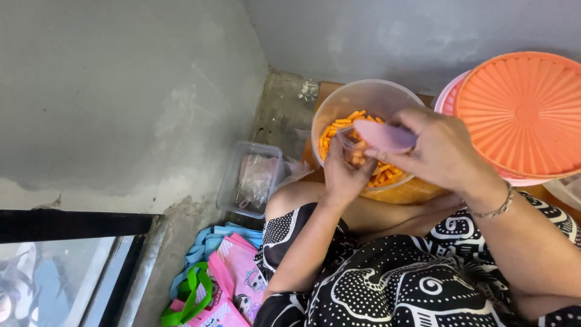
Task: Packaging orange snack sticks into small plastic bags using a spoon while sitting on the floor.
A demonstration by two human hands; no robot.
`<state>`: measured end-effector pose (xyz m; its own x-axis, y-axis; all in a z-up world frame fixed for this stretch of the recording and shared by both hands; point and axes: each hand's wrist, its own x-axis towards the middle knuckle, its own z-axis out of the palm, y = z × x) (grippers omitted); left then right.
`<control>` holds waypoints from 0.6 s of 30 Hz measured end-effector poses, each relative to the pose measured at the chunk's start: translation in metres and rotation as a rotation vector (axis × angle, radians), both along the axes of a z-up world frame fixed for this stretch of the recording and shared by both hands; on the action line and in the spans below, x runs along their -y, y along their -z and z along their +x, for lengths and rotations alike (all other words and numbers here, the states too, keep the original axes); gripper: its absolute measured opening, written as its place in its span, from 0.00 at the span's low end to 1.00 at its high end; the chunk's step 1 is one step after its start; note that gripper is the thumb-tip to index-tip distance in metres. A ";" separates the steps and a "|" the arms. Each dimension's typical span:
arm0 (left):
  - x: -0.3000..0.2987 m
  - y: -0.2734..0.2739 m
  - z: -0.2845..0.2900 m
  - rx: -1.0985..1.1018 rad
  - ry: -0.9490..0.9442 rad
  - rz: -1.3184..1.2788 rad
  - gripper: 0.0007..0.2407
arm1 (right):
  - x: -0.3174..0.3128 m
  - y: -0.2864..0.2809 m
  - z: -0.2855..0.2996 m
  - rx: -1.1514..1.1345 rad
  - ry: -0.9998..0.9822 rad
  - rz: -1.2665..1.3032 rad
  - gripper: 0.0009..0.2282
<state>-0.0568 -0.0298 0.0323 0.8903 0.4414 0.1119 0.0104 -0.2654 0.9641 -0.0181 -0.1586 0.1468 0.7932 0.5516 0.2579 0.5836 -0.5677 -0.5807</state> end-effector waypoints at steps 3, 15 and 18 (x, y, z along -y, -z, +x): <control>-0.007 -0.019 0.006 -0.012 -0.070 0.004 0.25 | 0.002 0.007 0.030 -0.275 0.148 -0.142 0.20; -0.021 0.000 0.023 -0.042 -0.070 0.051 0.24 | -0.033 0.128 0.115 -0.223 0.273 -0.596 0.14; -0.019 -0.005 0.019 -0.019 -0.066 0.046 0.24 | -0.045 0.165 0.127 -0.105 0.258 -0.635 0.12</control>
